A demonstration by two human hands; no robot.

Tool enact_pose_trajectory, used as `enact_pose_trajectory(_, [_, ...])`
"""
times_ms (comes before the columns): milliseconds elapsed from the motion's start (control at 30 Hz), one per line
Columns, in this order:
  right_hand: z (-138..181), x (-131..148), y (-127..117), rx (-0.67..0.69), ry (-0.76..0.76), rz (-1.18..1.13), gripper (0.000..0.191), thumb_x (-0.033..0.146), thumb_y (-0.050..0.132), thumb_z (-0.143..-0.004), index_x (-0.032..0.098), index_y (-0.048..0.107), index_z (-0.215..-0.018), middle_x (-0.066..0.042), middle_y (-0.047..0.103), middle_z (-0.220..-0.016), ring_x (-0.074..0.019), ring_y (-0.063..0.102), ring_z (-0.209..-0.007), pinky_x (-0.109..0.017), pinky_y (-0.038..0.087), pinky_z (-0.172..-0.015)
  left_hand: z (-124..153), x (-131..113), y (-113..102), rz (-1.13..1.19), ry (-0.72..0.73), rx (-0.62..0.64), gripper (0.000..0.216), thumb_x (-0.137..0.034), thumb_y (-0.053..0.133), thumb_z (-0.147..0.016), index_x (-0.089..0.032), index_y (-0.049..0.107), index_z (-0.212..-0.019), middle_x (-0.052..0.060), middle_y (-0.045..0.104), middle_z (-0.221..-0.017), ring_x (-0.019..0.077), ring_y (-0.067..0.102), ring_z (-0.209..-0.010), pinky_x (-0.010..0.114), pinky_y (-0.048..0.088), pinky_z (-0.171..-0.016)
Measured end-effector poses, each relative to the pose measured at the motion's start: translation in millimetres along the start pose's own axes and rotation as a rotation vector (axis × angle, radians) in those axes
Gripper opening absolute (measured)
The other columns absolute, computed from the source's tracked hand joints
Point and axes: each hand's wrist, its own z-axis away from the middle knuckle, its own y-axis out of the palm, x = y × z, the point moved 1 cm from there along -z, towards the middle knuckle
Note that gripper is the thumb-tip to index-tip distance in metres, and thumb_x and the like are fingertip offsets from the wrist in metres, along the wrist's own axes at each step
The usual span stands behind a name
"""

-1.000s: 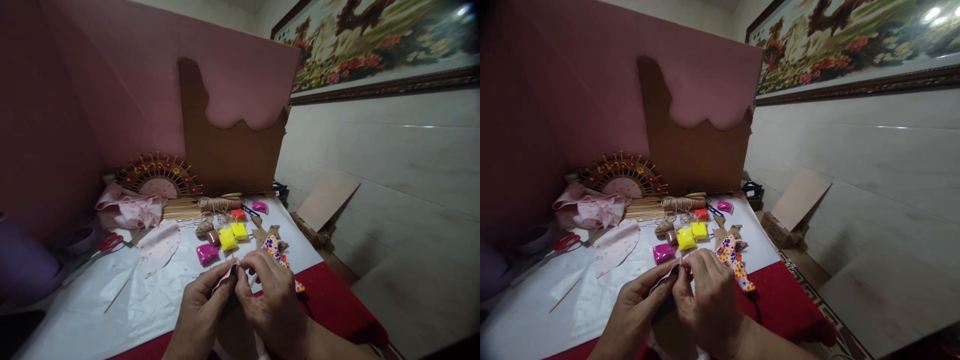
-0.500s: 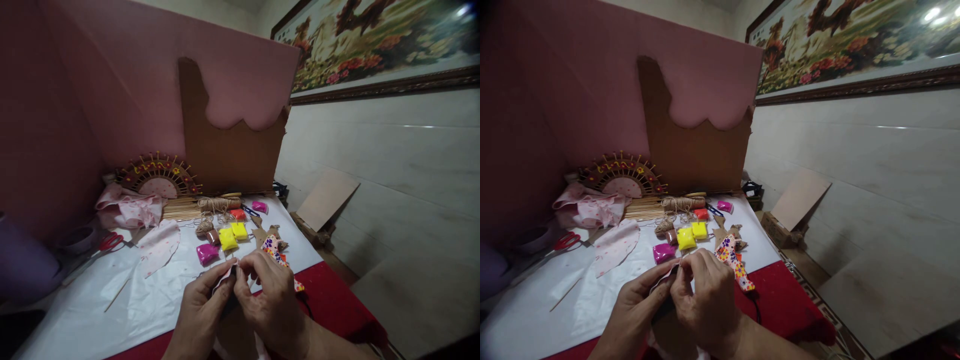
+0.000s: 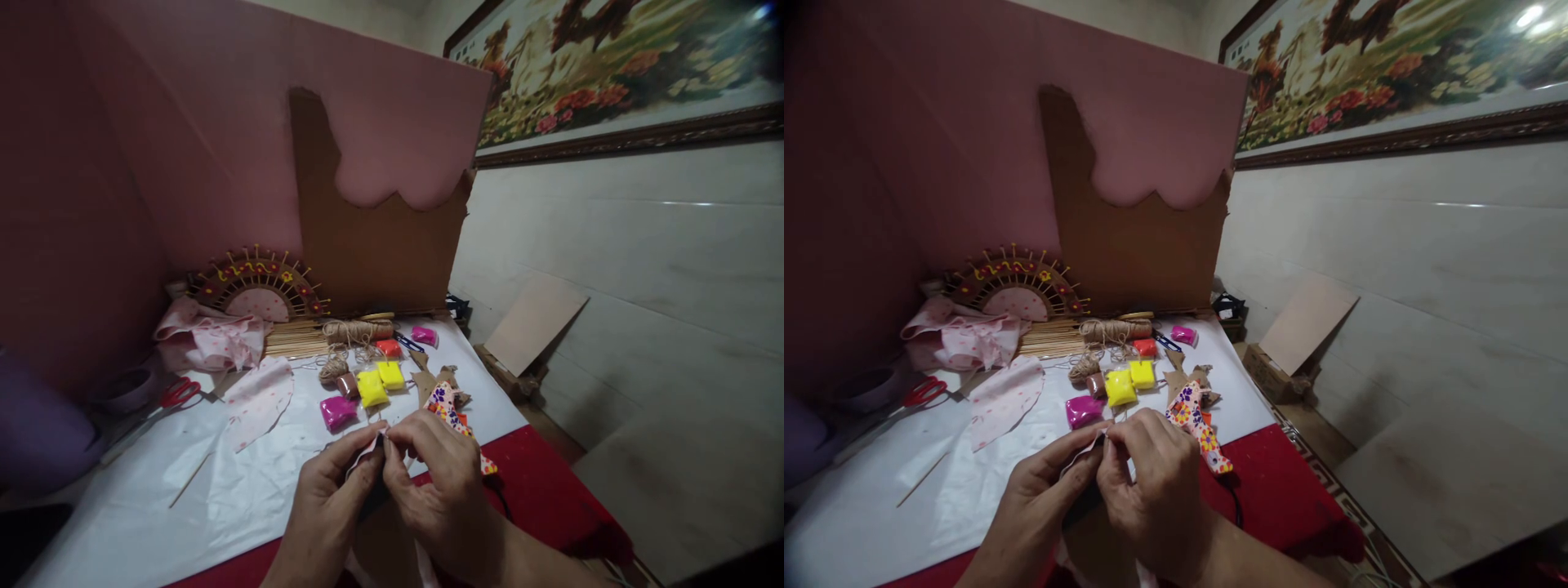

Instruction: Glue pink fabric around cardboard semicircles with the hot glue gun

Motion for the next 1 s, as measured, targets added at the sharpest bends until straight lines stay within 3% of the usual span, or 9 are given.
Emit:
enact_pose_trajectory(200, [0, -2, -7, 0.049, -0.022, -0.037, 0.01, 0.008, 0.052, -0.082, 0.015, 0.06, -0.082, -0.007, 0.061, -0.072, -0.0189, 0.057, -0.068, -0.031, 0.043, -0.061, -1, 4, -1, 0.009, -0.043, -0.01, 0.023, -0.033, 0.074, -0.07, -0.024, 0.077, -0.091, 0.006, 0.076, -0.099, 0.0258, 0.066, -0.099, 0.03, 0.049, -0.088])
enact_pose_trajectory(333, [-6, -9, -11, 0.042, 0.163, -0.143, 0.015, 0.016, 0.055, -0.085, 0.017, 0.054, -0.07, -0.002, 0.055, -0.065, -0.0146, 0.051, -0.06, -0.028, 0.04, -0.057, 1, 5, -1, 0.013, -0.058, 0.019, 0.024, -0.034, 0.072, -0.072, -0.026, 0.076, -0.094, 0.005, 0.076, -0.099, 0.0243, 0.066, -0.097, 0.028, 0.049, -0.084])
enact_pose_trajectory(467, [-12, -17, -11, 0.17, 0.366, -0.35, 0.019, 0.023, 0.054, -0.088, 0.017, 0.06, -0.072, -0.001, 0.058, -0.068, -0.0135, 0.054, -0.062, -0.026, 0.042, -0.058, 2, 4, 1, 0.036, -0.044, 0.074, 0.024, -0.031, 0.071, -0.075, -0.03, 0.075, -0.098, 0.001, 0.077, -0.093, 0.0204, 0.067, -0.093, 0.023, 0.049, -0.08])
enact_pose_trajectory(700, [-11, -24, -14, 0.231, 0.405, -0.447, 0.013, 0.022, 0.061, -0.083, 0.017, 0.067, -0.072, -0.001, 0.061, -0.07, -0.0141, 0.055, -0.064, -0.025, 0.042, -0.057, 1, 1, 3, 0.053, -0.024, 0.096, 0.02, -0.029, 0.071, -0.075, -0.028, 0.075, -0.095, -0.001, 0.076, -0.084, 0.0152, 0.065, -0.082, 0.019, 0.048, -0.071])
enact_pose_trajectory(833, [-13, -24, -15, 0.283, 0.528, -0.541, 0.007, 0.021, 0.062, -0.08, 0.017, 0.066, -0.077, -0.001, 0.061, -0.071, -0.0136, 0.057, -0.063, -0.025, 0.044, -0.056, 1, 2, 3, 0.056, -0.037, 0.115, 0.017, -0.029, 0.07, -0.076, -0.026, 0.075, -0.092, 0.001, 0.075, -0.083, 0.0156, 0.064, -0.081, 0.02, 0.048, -0.071])
enact_pose_trajectory(1000, [-17, -22, -18, 0.329, 0.561, -0.599, 0.012, 0.022, 0.059, -0.08, 0.015, 0.067, -0.075, -0.001, 0.061, -0.067, -0.013, 0.055, -0.059, -0.025, 0.043, -0.053, 3, -3, 5, 0.058, -0.038, 0.143, 0.016, -0.03, 0.069, -0.076, -0.023, 0.074, -0.09, 0.002, 0.074, -0.082, 0.0157, 0.064, -0.079, 0.02, 0.047, -0.069])
